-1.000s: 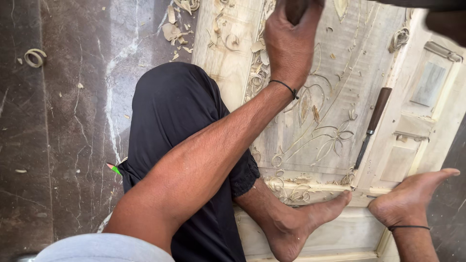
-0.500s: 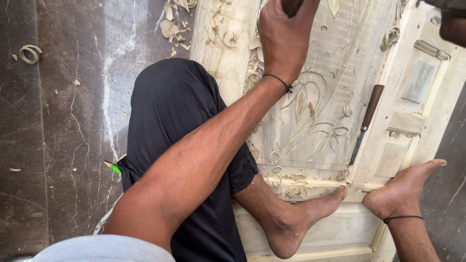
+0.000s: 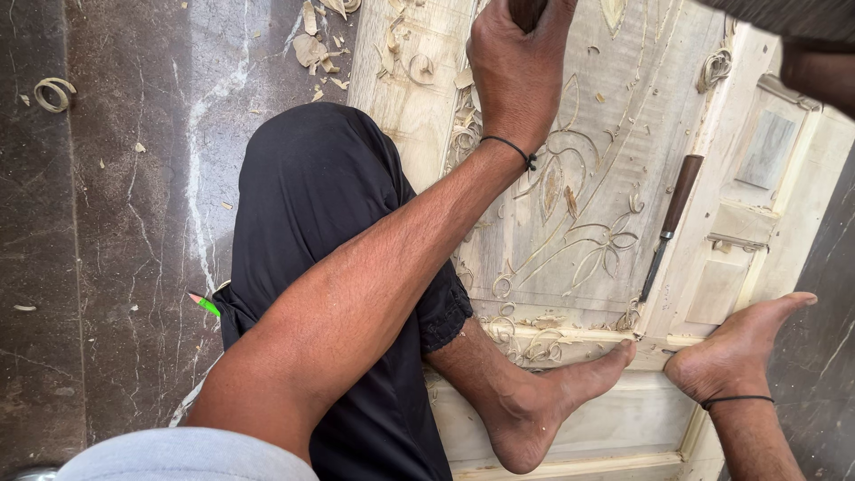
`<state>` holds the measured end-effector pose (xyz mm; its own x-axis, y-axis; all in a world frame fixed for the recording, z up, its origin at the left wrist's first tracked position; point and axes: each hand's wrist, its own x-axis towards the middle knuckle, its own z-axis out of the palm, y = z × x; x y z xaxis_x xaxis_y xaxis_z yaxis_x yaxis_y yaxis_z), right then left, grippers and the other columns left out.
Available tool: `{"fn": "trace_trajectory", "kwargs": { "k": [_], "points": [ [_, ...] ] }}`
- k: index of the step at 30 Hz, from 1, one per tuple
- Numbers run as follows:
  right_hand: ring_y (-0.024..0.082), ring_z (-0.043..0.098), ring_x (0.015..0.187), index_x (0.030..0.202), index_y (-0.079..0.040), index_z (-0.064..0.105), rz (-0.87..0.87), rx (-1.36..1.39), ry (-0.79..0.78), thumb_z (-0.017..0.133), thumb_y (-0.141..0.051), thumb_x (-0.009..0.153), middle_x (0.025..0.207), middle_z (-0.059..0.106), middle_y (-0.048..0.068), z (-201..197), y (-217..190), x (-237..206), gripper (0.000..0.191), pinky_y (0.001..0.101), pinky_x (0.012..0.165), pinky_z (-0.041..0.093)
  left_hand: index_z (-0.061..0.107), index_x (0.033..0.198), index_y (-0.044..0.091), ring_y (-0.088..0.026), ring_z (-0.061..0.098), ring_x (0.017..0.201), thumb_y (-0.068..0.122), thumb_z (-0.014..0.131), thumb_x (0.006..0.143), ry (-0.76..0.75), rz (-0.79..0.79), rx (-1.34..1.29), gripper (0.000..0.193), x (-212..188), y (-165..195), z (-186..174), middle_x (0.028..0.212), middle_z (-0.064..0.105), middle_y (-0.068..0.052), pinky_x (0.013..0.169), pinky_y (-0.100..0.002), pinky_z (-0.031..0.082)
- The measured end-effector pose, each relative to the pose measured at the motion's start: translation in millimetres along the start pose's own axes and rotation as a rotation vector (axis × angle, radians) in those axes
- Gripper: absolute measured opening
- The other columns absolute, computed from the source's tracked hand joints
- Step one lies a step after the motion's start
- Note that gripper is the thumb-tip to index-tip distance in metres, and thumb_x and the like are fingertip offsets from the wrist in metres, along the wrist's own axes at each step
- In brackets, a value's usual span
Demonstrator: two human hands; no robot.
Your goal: The person sits on the floor carving a floral pattern into a large wooden door panel, using a chisel guided by one hand and striking it with a wooden mallet held in the other. They reposition the chisel across different parts of the design and brush away shavings as they carve.
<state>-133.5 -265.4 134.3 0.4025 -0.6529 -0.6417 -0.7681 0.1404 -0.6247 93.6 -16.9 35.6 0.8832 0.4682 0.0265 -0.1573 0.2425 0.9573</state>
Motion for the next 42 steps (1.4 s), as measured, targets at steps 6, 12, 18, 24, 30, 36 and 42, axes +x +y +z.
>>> {"fn": "trace_trajectory", "kwargs": {
  "k": [6,12,18,24,30,36,42],
  "points": [
    [0.036,0.034,0.150,0.163,-0.015,0.020,0.020,0.015,0.010,0.002,-0.086,0.079,0.165,0.034,0.015,2,-2,-1,0.111,0.0580,0.120,0.027,0.052,0.072,0.012,-0.002,0.038,0.052,0.035,0.065,0.102,-0.054,-0.001,0.021,0.040,-7,11,-2,0.057,0.040,0.009,0.049,-0.025,0.032],
    [0.034,0.036,0.150,0.162,-0.014,0.023,0.028,0.031,0.034,0.003,-0.087,0.081,0.165,0.038,0.014,4,-3,-1,0.112,0.0567,0.121,0.029,0.054,0.072,0.011,-0.001,0.037,0.048,0.037,0.063,0.105,-0.066,-0.011,0.022,0.043,-16,17,-2,0.052,0.041,0.008,0.051,-0.027,0.027],
    [0.035,0.037,0.148,0.161,-0.019,0.027,0.059,0.031,0.046,0.003,-0.087,0.077,0.163,0.039,0.011,5,-5,-1,0.111,0.0578,0.120,0.029,0.056,0.073,0.009,-0.002,0.042,0.049,0.034,0.063,0.101,-0.048,-0.096,0.017,0.038,-12,17,-6,0.056,0.043,0.008,0.045,-0.028,0.035],
    [0.035,0.038,0.149,0.162,-0.017,0.028,0.006,0.002,-0.005,0.004,-0.088,0.078,0.164,0.039,0.012,3,-4,2,0.113,0.0555,0.121,0.027,0.049,0.072,0.001,-0.004,0.038,0.058,0.031,0.068,0.104,0.007,-0.044,-0.014,0.047,-14,12,-7,0.057,0.042,0.004,0.058,-0.030,0.038],
    [0.034,0.038,0.149,0.162,-0.017,0.028,0.018,0.020,0.002,0.005,-0.088,0.079,0.163,0.040,0.012,4,-4,-2,0.112,0.0555,0.120,0.028,0.059,0.072,0.010,-0.005,0.044,0.053,0.025,0.066,0.098,0.018,-0.217,-0.088,0.031,-10,2,-13,0.059,0.048,0.007,0.050,-0.028,0.039],
    [0.031,0.044,0.145,0.159,-0.021,0.036,0.049,0.032,0.011,0.005,-0.088,0.078,0.160,0.047,0.007,7,-8,-6,0.110,0.0525,0.119,0.032,0.059,0.072,0.012,-0.005,0.044,0.053,0.029,0.066,0.100,-0.266,-0.141,-0.128,0.034,-15,14,-18,0.059,0.049,0.006,0.049,-0.027,0.036],
    [0.029,0.045,0.144,0.158,-0.022,0.038,0.055,0.073,0.015,0.006,-0.088,0.079,0.158,0.049,0.006,2,-6,-2,0.108,0.0502,0.118,0.034,0.052,0.072,0.011,-0.006,0.046,0.052,0.035,0.068,0.103,-0.142,-0.057,-0.212,0.042,11,25,-33,0.061,0.049,0.005,0.047,-0.025,0.036]
  ]
}}
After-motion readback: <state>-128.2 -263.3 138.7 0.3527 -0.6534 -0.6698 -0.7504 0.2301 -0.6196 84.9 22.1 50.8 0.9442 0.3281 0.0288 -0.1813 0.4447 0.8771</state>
